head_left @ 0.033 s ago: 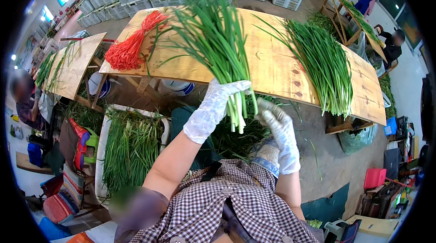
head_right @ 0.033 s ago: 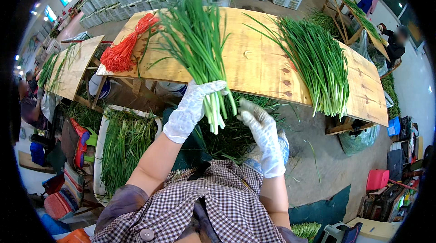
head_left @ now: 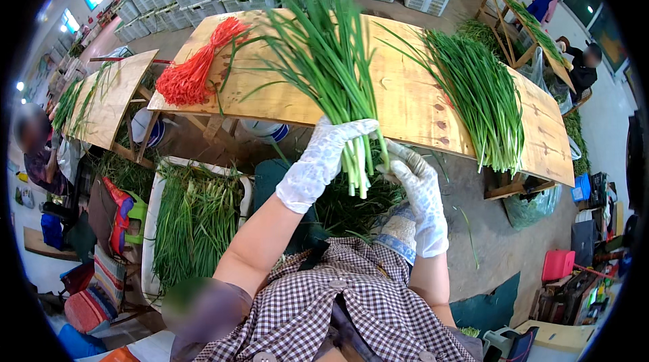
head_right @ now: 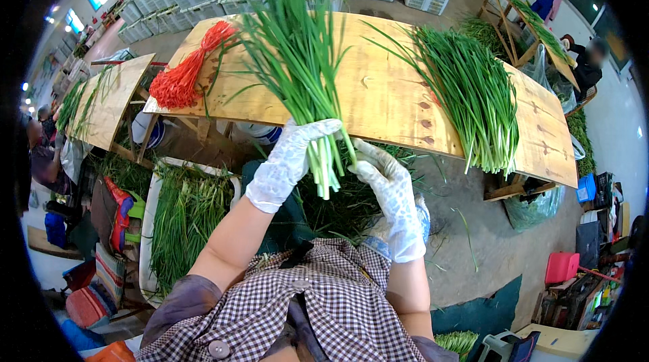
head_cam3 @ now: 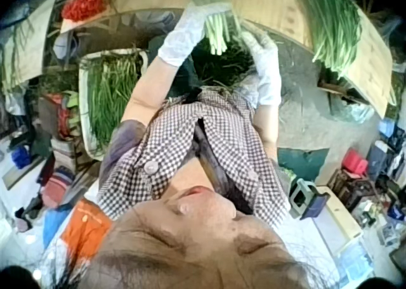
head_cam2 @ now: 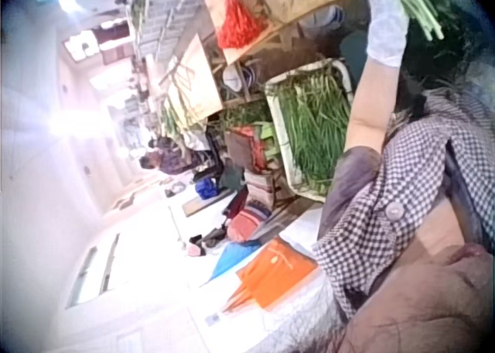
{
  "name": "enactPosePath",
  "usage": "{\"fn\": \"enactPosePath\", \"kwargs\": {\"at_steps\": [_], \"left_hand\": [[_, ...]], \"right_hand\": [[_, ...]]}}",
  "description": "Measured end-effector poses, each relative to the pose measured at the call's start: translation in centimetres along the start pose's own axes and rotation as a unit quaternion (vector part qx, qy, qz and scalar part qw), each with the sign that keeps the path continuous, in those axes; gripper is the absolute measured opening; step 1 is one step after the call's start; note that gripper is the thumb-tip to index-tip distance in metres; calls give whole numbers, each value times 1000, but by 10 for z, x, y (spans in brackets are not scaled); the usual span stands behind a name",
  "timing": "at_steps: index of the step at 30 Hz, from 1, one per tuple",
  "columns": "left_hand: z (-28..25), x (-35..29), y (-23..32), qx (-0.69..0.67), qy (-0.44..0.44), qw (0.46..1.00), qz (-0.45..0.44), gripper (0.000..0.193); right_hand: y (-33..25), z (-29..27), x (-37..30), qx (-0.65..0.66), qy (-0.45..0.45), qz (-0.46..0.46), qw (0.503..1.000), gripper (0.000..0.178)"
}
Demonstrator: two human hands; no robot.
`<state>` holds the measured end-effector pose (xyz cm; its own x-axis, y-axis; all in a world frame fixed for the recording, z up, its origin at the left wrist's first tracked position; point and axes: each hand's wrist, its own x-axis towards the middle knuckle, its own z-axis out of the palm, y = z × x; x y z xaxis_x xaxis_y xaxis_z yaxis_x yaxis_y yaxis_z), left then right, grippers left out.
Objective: The person gathers green chives from a crate, aligns the stalks on a wooden table, secures the bunch with a red tie, and places the bundle onto a stack on the floor.
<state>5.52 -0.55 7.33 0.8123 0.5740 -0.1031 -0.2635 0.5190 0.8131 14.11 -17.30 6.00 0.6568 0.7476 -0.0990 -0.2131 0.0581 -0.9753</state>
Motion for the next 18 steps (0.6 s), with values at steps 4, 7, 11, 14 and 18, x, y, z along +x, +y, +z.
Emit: {"fn": "enactPosePath", "kwargs": {"at_steps": [4, 7, 11, 14, 18], "left_hand": [[11, 24, -36, -147, -31, 979, -140, 23], [-5, 27, -66, -179, -19, 966, -186, 21], [15, 25, -61, -279, -15, 945, -172, 18], [42, 19, -85, -281, -69, 937, -196, 21], [27, 19, -81, -284, -107, 936, -181, 26]], "right_hand": [[-1, 10, 10, -365, 160, -112, 910, 19], [-5, 13, -4, -369, 169, -283, 869, 19], [19, -7, -40, -446, 227, -476, 723, 32], [17, 9, -1, -331, 281, -541, 720, 50], [15, 25, 15, -180, 247, -495, 813, 38]]}}
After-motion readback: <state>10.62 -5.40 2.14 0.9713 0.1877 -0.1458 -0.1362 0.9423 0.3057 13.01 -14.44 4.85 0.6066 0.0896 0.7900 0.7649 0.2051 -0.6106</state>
